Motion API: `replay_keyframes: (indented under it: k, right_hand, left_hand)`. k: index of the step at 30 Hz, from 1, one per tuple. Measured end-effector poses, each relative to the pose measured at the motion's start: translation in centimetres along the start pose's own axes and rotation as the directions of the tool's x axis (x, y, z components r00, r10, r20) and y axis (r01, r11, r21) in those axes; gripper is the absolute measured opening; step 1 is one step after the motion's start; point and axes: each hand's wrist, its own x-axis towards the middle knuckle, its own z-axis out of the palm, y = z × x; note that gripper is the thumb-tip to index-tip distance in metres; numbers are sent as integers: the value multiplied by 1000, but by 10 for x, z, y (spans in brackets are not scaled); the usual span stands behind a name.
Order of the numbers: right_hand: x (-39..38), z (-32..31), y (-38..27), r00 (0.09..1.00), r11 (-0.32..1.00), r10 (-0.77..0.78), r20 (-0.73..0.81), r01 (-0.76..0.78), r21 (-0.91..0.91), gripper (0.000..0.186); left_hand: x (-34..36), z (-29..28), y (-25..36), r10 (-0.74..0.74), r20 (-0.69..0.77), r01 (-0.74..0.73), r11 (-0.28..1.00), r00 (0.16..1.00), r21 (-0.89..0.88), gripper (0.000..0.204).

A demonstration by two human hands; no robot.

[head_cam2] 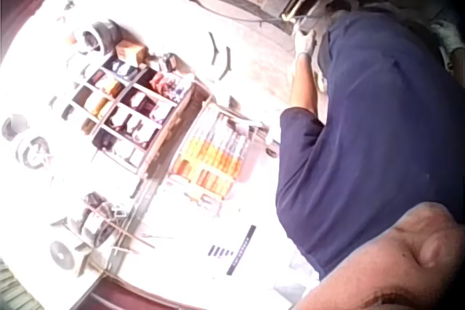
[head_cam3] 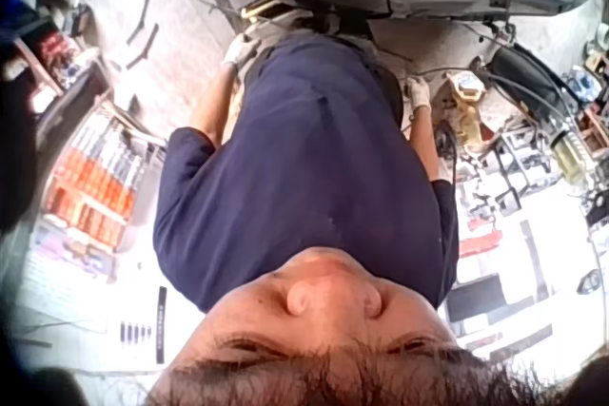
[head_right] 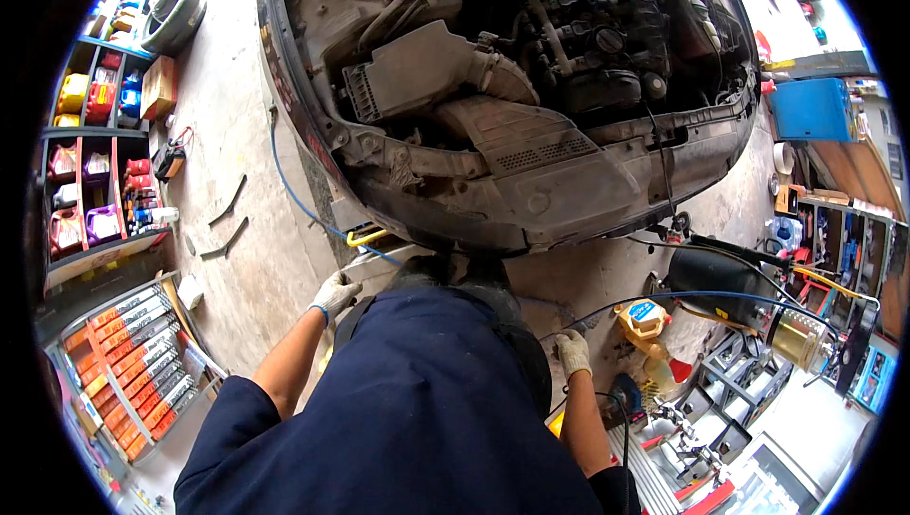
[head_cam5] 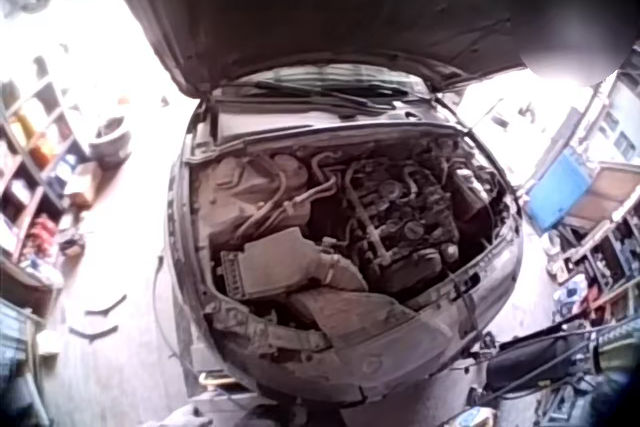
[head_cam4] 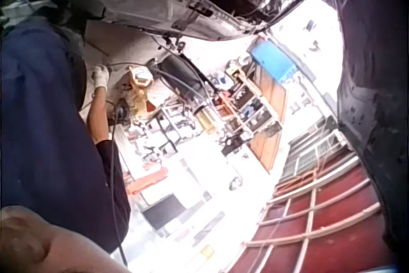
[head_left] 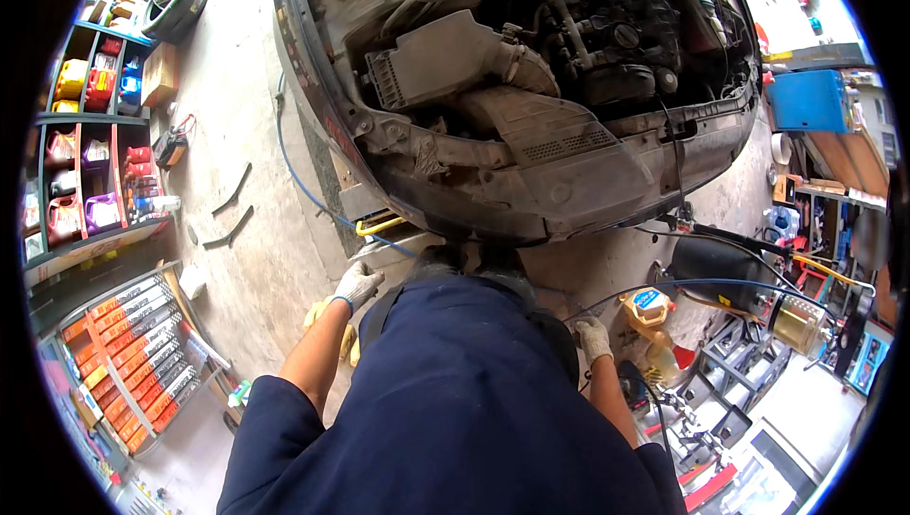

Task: The person operates a fluid exchange machine connected to a car's engine, removes the oil cap, and then reattaches the air intake assembly. The person handles hoses, the oil cap, and the air intake housing during the process.

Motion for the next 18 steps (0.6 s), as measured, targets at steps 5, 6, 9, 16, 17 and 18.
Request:
replay_keyframes:
  k: [5,6,9,16,17,18]
  right_hand:
    - [2,-2,-1,998,1000,-3,56,1,31,27]
    - [3,-3,0,999,1000,-3,47,2,20,27]
    - [4,-1,-1,1000,1000,3,21,-3,2,27]
    - [-2,4,-8,1000,1000,22,1,-22,-19,26]
    - [-1,5,-8,1000,1000,24,7,-24,-17,26]
    - [0,4,-7,1000,1000,24,13,-23,-20,25]
  left_hand:
    - [11,0,-22,27,14,-27,999,1000,-20,34]
    - [10,1,-20,15,17,-14,1000,1000,-9,34]
    - [9,0,-20,-2,12,2,1000,1000,12,34]
    - [3,-2,-8,0,12,0,1000,1000,5,34]
    - [4,-3,-10,-1,14,1,1000,1000,-4,34]
    - [4,-3,-9,-4,15,4,1000,1000,12,34]
